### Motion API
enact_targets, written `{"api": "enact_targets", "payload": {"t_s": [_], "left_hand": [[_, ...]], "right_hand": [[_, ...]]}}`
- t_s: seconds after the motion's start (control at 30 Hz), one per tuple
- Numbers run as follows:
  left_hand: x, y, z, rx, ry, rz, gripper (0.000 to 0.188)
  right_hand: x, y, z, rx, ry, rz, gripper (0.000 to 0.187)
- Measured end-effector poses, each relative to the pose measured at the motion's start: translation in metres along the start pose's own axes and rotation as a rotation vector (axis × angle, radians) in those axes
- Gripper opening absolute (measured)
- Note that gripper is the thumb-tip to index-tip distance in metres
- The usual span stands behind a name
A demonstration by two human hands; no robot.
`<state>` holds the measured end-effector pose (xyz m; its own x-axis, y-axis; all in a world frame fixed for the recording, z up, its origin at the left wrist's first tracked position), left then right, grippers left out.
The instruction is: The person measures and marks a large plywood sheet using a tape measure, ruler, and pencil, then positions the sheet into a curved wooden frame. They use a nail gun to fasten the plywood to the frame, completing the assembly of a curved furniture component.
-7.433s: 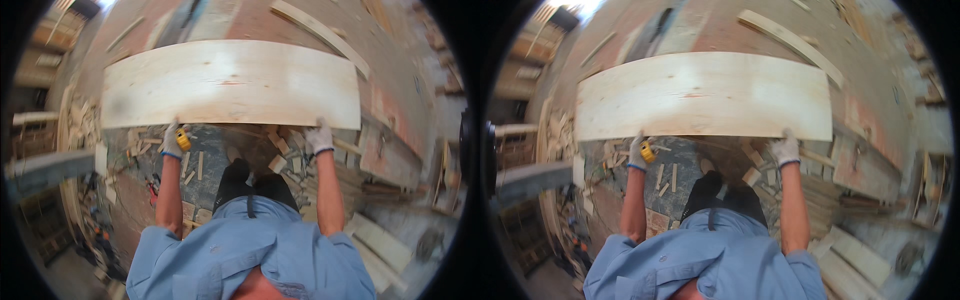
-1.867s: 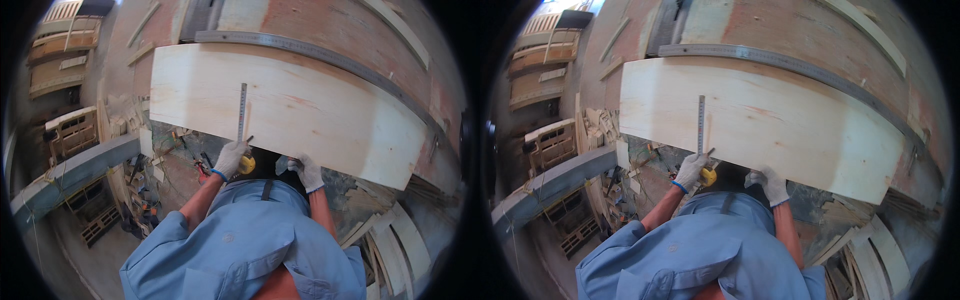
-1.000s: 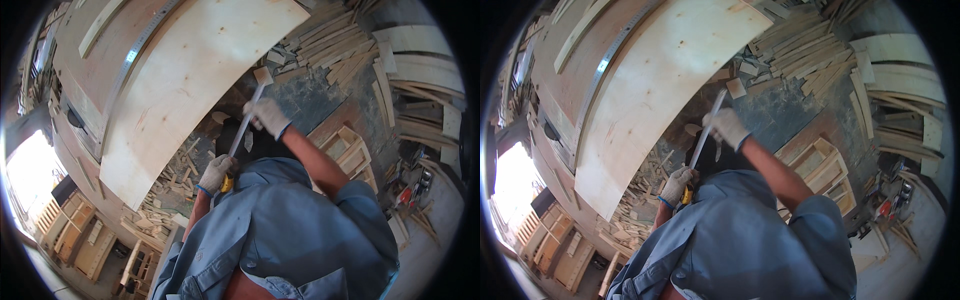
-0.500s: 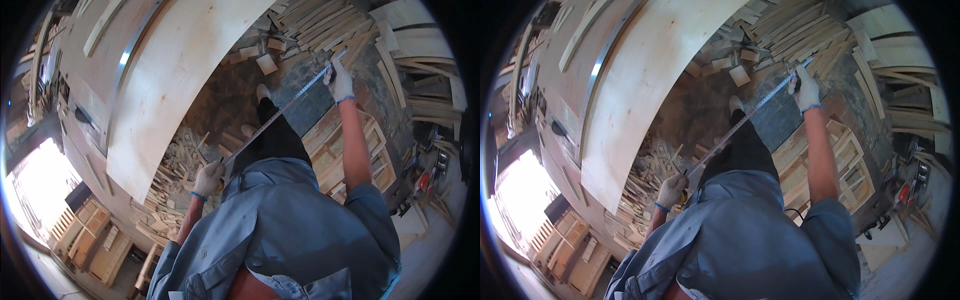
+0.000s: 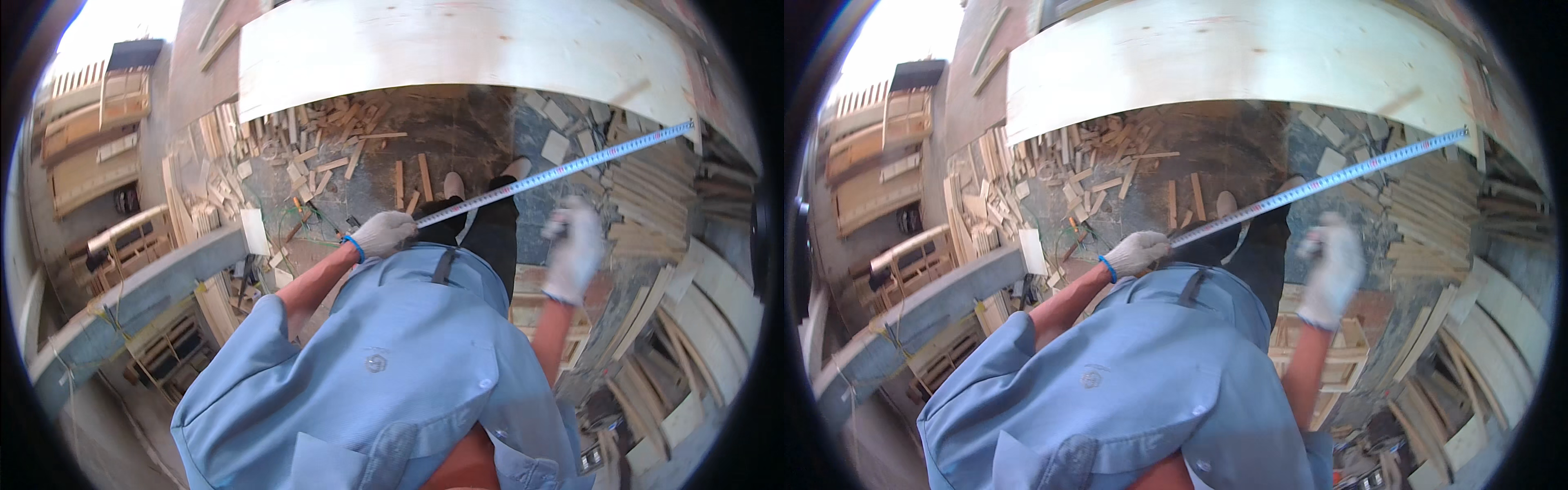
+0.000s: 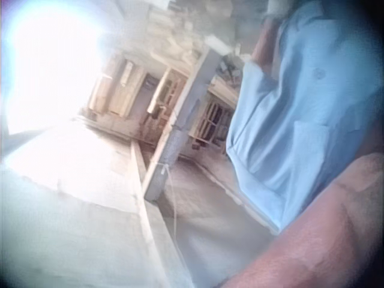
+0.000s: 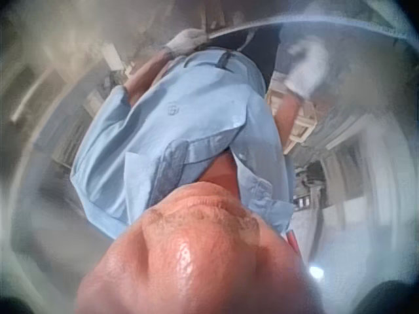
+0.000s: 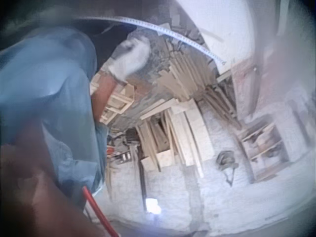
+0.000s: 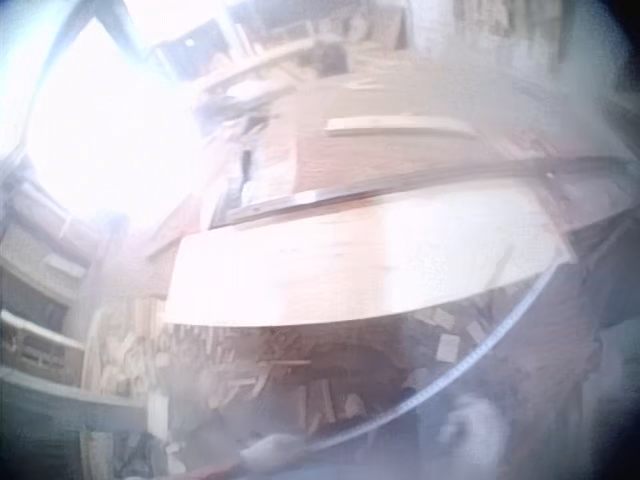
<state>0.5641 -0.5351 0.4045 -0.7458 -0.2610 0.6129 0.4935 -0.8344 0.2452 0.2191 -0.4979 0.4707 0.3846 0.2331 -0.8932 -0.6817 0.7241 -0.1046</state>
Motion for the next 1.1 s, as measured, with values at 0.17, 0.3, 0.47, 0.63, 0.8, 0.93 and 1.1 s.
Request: {"api": "enact_targets", "payload": {"t_s": [0.17, 0.3, 0.47, 0.63, 0.8, 0.93, 1.1], "left_hand": [[-0.039, -0.019, -0.011, -0.004, 0.084, 0.144, 0.035], [-0.051, -0.013, -0.012, 0.083, 0.073, 0.11, 0.037], [-0.064, -0.002, -0.008, 0.165, 0.054, 0.136, 0.038], [-0.078, 0.002, -0.007, 0.202, 0.069, 0.199, 0.035], [-0.058, 0.028, -0.003, 0.225, 0.027, 0.197, 0.032], [-0.043, 0.068, -0.02, 0.251, 0.044, 0.151, 0.028], [0.02, 0.135, -0.038, 0.332, -0.001, -0.078, 0.026]], "right_hand": [[-0.224, -0.082, 0.086, -0.44, 1.135, 0.145, 0.019], [-0.263, -0.137, 0.154, -0.999, 1.384, -0.034, 0.016], [-0.264, -0.162, 0.174, -1.103, 1.386, -0.094, 0.013], [-0.266, -0.17, 0.179, -1.091, 1.391, -0.112, 0.01], [-0.274, -0.169, 0.186, -1.062, 1.43, -0.106, 0.007], [-0.278, -0.176, 0.188, -1.035, 1.46, -0.081, 0.006], [-0.283, -0.174, 0.185, -0.981, 1.477, -0.047, 0.006]]}}
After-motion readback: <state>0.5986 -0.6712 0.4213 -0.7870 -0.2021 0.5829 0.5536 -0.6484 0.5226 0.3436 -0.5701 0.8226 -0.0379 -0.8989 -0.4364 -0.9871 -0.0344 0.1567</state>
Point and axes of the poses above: each hand's wrist, its own z-axis away from the middle knuckle, its own y-axis out of the back of the hand, x = y × z, the point moved 6 cm from there along -z, towards the middle knuckle, and after that the axes turned 3 degrees about y, right-handed, at the moved point
